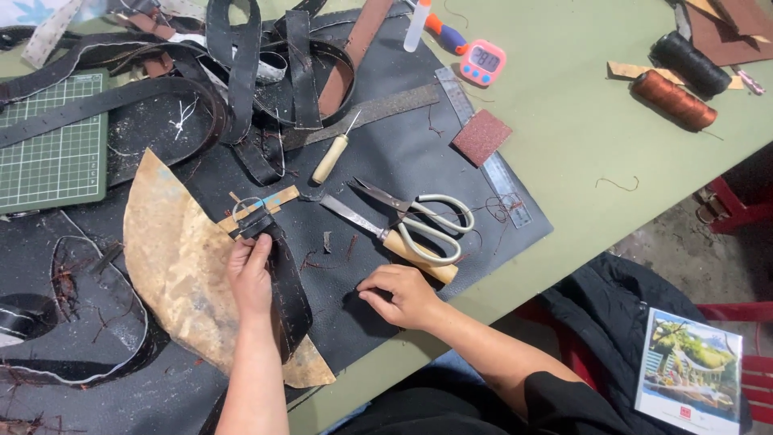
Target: Sorting through various leather scraps and straps on a workbench to select and assemble a strap with a metal buckle.
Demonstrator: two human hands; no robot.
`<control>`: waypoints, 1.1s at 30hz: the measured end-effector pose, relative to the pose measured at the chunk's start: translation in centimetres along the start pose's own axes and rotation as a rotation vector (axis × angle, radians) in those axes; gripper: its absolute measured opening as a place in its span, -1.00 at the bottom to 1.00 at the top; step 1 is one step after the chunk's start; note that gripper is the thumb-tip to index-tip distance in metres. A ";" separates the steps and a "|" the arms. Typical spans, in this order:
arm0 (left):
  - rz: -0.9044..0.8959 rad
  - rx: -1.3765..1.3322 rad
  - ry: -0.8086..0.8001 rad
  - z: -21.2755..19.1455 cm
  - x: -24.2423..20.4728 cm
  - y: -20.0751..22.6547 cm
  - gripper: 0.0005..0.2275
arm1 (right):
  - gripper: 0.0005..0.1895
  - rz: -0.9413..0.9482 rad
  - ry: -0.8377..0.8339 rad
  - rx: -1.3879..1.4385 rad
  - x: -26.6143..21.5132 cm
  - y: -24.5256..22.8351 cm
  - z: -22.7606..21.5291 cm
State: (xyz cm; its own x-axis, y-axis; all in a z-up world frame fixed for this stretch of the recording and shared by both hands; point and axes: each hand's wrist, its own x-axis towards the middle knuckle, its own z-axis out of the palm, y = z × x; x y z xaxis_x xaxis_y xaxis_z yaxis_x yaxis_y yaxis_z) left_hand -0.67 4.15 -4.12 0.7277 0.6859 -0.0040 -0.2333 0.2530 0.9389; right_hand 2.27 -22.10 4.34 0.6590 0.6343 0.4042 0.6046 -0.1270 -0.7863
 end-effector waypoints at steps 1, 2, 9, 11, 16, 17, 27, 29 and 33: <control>0.002 0.006 0.000 -0.3 0.2 -0.6 -0.86 | -0.91 0.009 0.001 -0.002 -0.1 0.0 0.0; 0.001 0.005 -0.003 -0.2 0.1 -0.3 -0.86 | -0.91 0.010 0.003 -0.004 0.0 -0.1 0.0; 0.019 0.029 -0.023 -0.1 0.1 0.0 -0.87 | -0.91 0.012 0.010 0.009 -0.1 -0.1 -0.2; 0.020 0.033 -0.017 0.4 -0.3 0.9 -0.87 | -0.92 0.009 0.004 0.010 0.0 -0.1 -0.1; 0.017 0.004 0.010 1.3 -0.6 1.5 -0.87 | -0.90 0.011 -0.002 0.008 0.2 -0.2 -0.2; 0.024 0.004 0.022 1.6 -0.8 1.5 -0.87 | -0.90 0.003 -0.012 0.014 0.0 -0.1 -0.2; -0.038 -0.033 0.118 1.6 -0.1 -1.4 -0.84 | -0.91 0.015 -0.013 -0.010 -0.1 0.9 0.2; -0.035 -0.025 0.134 1.6 -0.3 -1.4 -0.83 | -0.91 0.022 -0.023 -0.003 -0.1 1.1 0.6; -0.087 -0.145 0.096 2.1 -0.6 -1.1 -0.84 | -0.93 0.093 0.118 0.002 2.5 1.1 1.9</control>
State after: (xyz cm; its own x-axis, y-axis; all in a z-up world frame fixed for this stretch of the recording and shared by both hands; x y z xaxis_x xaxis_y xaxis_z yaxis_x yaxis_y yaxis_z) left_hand 0.49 2.02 -4.41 0.6858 0.7175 -0.1219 -0.2681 0.4047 0.8743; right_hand 3.74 -19.16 3.56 0.7601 0.5259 0.3818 0.5377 -0.1790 -0.8239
